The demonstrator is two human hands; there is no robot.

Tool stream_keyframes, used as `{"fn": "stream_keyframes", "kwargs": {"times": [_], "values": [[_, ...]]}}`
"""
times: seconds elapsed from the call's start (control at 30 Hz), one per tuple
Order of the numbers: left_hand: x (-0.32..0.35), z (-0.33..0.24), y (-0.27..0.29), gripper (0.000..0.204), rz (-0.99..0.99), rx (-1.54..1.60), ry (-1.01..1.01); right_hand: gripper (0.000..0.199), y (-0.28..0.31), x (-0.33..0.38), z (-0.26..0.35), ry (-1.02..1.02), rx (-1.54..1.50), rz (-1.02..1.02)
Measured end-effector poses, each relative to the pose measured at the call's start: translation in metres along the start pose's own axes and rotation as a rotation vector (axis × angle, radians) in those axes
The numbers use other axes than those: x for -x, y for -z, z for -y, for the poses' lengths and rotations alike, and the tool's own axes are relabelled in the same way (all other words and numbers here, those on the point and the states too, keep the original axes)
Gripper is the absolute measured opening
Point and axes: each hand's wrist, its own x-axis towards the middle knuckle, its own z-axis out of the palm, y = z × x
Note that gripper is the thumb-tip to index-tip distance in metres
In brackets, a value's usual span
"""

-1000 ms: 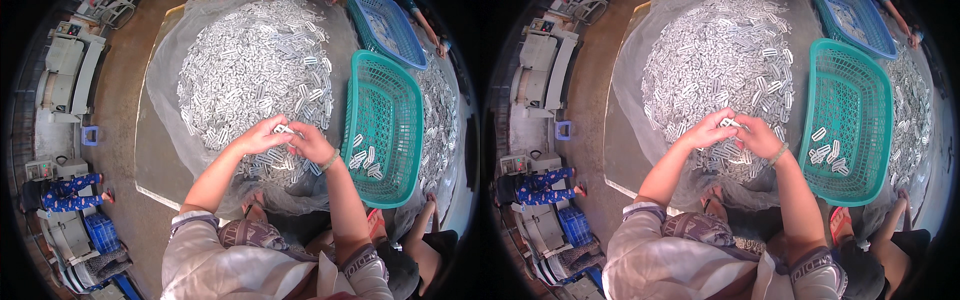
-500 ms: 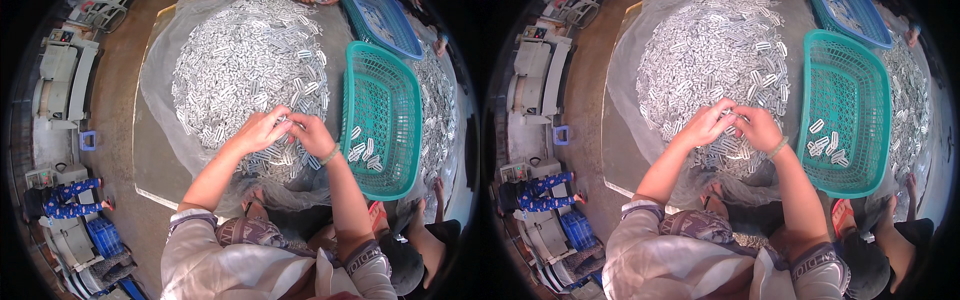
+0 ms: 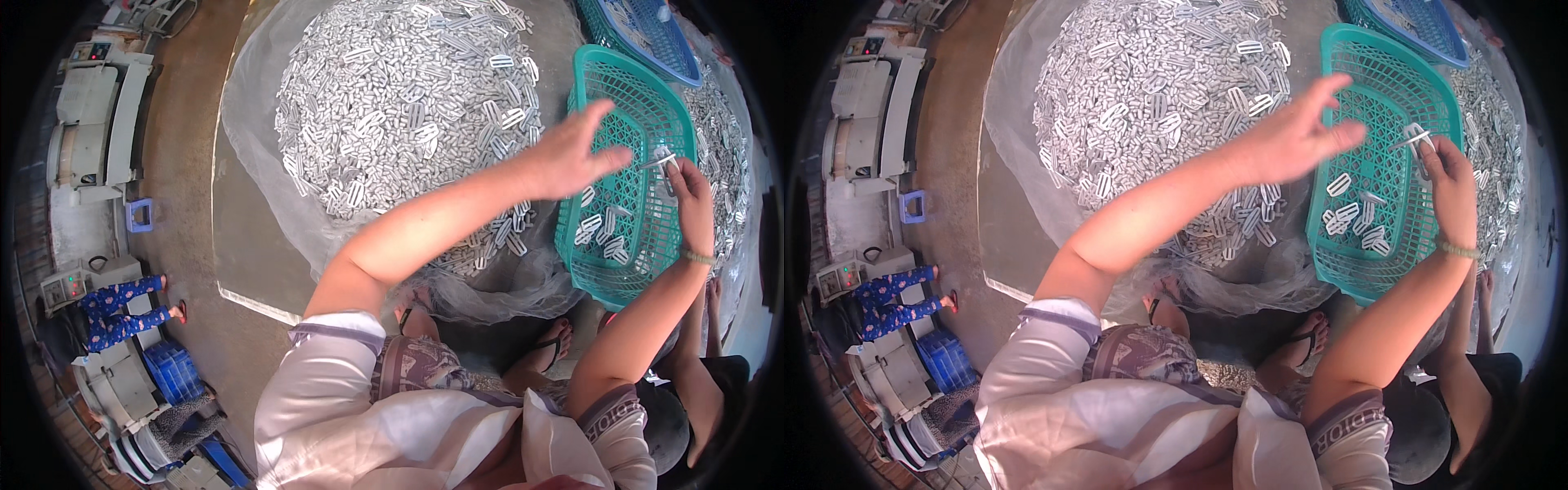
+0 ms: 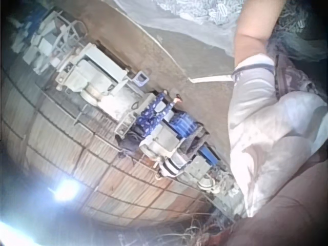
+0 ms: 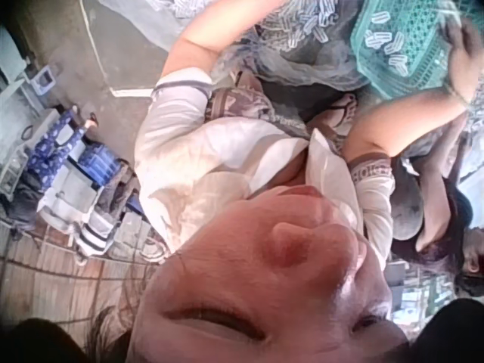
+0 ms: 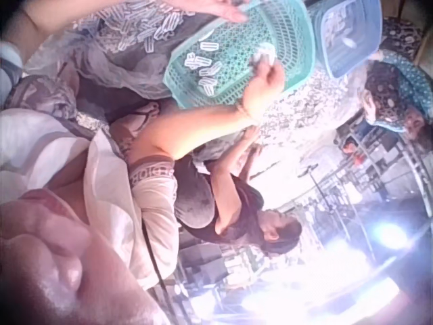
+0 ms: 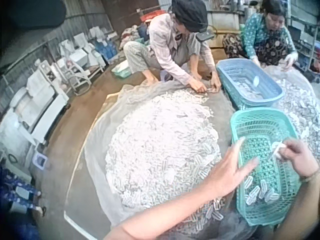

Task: The person sits on the floor and sorts small, silver-colored metal parts from a large pile on a plastic sheet into a green basket. They pick up handfuls of parts, separate them, and place the selected pieces into the basket.

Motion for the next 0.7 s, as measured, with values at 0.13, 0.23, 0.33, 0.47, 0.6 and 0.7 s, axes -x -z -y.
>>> {"fn": "stream_keyframes", "kwargs": {"times": [0.13, 0.23, 0.33, 0.47, 0.6, 0.7], "values": [[0.017, 0.0, 0.02, 0.069, 0.161, 0.128, 0.032, 0.018, -0.06, 0.013, 0.048, -0.024, -0.397, 0.371], [0.029, 0.001, 0.025, 0.041, 0.056, 0.142, 0.032, 0.015, -0.095, 0.02, 0.066, 0.052, -0.463, 0.377], [0.04, -0.013, 0.042, 0.02, -0.106, -0.063, 0.029, 0.017, -0.113, 0.024, 0.083, 0.056, -0.598, 0.39], [0.057, -0.019, 0.069, 0.015, -0.136, -0.231, -0.022, 0.018, -0.132, 0.033, 0.103, 0.124, -0.733, 0.445], [0.069, -0.027, 0.087, 0.014, -0.064, -0.332, -0.083, 0.015, -0.137, 0.042, 0.108, 0.188, -0.626, 0.468], [0.073, -0.024, 0.085, 0.013, -0.187, -0.265, -0.15, 0.013, -0.148, 0.048, 0.117, 0.121, -0.757, 0.413]]}}
